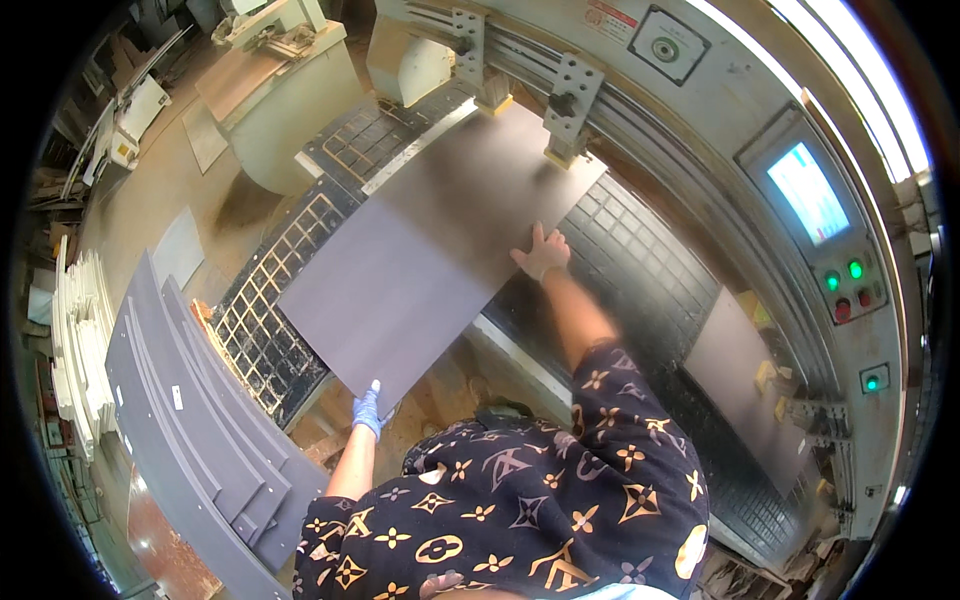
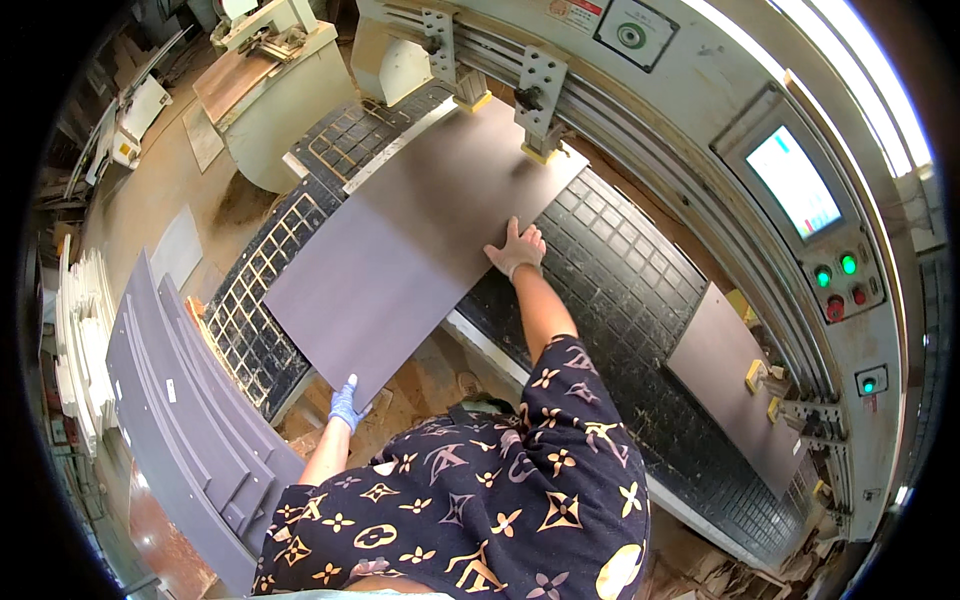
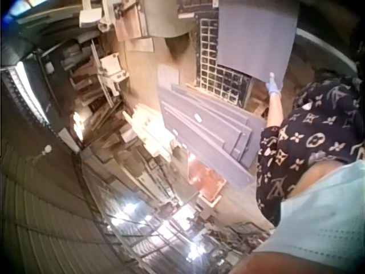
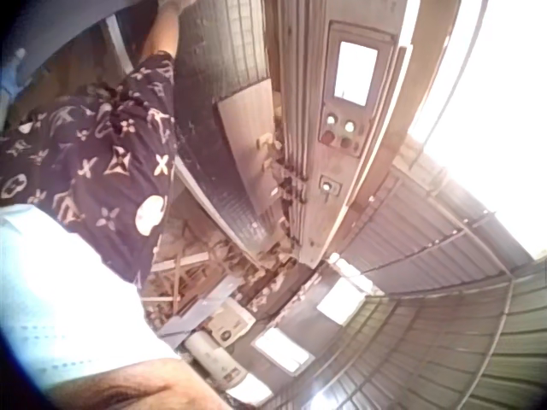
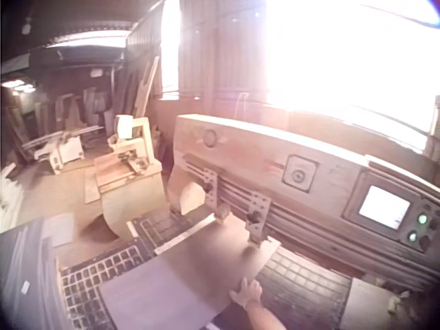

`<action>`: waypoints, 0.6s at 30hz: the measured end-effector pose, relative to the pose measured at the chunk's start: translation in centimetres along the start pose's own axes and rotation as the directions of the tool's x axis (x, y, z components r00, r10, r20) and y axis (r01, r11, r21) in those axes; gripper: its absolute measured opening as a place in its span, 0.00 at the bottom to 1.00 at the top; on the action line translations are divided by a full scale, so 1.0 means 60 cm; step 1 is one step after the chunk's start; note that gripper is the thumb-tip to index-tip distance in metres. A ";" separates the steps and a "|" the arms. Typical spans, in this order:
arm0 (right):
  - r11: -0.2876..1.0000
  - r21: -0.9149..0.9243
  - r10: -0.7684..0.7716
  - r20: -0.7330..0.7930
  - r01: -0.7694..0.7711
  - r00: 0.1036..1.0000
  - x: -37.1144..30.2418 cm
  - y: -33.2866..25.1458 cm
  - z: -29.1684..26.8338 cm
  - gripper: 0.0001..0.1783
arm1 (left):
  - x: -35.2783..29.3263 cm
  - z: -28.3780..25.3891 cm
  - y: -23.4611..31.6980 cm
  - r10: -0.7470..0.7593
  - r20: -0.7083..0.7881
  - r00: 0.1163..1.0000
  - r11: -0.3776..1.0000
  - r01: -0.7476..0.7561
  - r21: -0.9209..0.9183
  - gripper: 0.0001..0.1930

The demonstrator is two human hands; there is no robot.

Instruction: The person walks through a workshop and interacts with a control panel on a large machine. They then repeatedly pick up large grey rectangular panels, place them onto the machine's conveyor, and stack the processed panels on a nearby table.

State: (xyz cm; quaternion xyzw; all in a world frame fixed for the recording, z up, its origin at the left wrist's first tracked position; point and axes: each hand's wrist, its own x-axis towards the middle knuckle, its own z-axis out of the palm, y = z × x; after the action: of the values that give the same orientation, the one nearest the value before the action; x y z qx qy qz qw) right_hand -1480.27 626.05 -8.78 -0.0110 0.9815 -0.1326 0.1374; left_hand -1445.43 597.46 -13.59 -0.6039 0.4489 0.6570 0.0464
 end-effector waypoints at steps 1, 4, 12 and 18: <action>0.997 0.080 0.018 0.065 -0.023 0.998 0.010 0.009 -0.016 0.45 | -0.012 -0.003 0.006 0.006 0.018 1.000 0.998 -0.005 -0.059 0.26; 0.992 -0.026 -0.125 -0.364 0.124 0.923 0.014 0.018 -0.108 0.40 | 0.052 -0.085 -0.040 0.132 0.108 0.985 0.979 -0.112 -0.172 0.21; 0.902 -0.428 -0.425 -0.854 0.060 0.299 -0.026 -0.018 -0.543 0.22 | 0.031 -0.189 -0.170 0.038 -0.084 0.996 0.943 -0.063 -0.327 0.14; 0.934 -0.331 -0.213 -0.821 -0.138 0.529 0.014 -0.018 -0.560 0.28 | 0.043 -0.190 -0.156 0.185 0.079 0.980 0.900 -0.137 -0.413 0.12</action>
State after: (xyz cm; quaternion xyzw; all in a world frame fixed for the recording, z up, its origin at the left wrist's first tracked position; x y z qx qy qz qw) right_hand -1490.26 633.61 22.42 0.0083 0.9300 0.0558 -0.3632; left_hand -1431.90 594.38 -19.23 -0.5219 0.3480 0.7712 -0.1083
